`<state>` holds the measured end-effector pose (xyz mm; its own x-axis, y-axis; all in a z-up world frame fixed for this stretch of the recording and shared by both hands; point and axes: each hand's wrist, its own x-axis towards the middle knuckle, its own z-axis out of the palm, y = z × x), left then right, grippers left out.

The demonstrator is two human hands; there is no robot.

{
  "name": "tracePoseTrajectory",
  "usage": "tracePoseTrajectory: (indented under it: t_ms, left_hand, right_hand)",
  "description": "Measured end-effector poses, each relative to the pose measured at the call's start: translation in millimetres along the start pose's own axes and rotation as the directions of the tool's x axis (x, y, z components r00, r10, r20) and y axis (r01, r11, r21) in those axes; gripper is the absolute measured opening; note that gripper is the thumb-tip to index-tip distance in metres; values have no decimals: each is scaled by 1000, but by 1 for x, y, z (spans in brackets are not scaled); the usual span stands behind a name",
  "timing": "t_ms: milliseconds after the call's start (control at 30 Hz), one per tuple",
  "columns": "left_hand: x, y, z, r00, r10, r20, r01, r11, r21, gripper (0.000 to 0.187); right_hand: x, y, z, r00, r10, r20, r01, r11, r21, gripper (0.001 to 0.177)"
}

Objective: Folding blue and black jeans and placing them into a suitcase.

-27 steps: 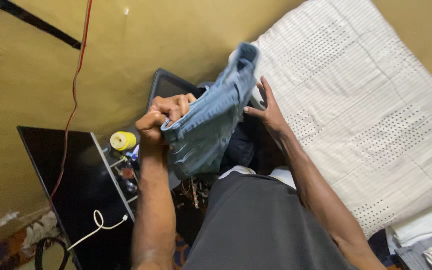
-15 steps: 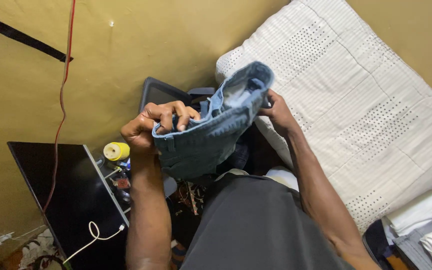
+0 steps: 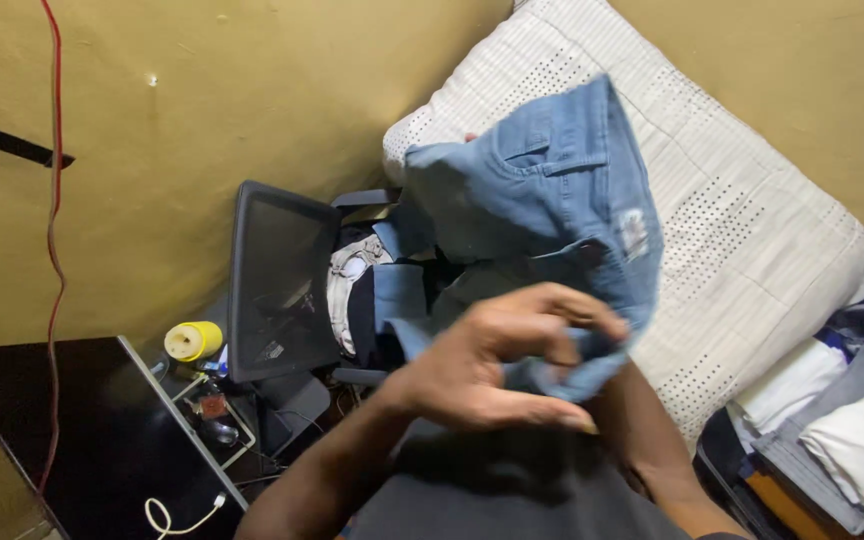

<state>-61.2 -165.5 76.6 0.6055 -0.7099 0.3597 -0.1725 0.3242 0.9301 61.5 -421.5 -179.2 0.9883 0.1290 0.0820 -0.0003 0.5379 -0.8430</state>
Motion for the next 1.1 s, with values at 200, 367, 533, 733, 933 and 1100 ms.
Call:
tracePoseTrajectory:
  t_ms: [200, 367, 533, 733, 933, 1100]
  left_hand:
    - [28, -32, -33, 905, 377, -198, -156, 725, 670, 49]
    - [10, -69, -156, 986, 32, -166, 63, 842, 535, 115]
    - [-11, -134, -169, 734, -610, 299, 448, 766, 461, 81]
    - [-7, -140, -108, 894, -443, -64, 353, 787, -506, 62]
    - [16, -135, -94, 862, -311, -400, 49, 837, -545, 29]
    - [83, -94, -74, 821, -453, -347, -14, 592, -806, 29]
  right_hand:
    - [-20, 2, -41, 999, 12, -50, -12, 1000, 9, 38]
    - [-65, 11, -93, 991, 26, -129, -25, 1000, 16, 40]
    - [-129, 47, -154, 982, 50, -180, -45, 999, 28, 43]
    - [-196, 60, -180, 967, 83, -241, -71, 996, 59, 45]
    - [-246, 61, -208, 952, 112, -287, -90, 992, 86, 48]
    - [-274, 57, -215, 940, 135, -312, -100, 987, 125, 51]
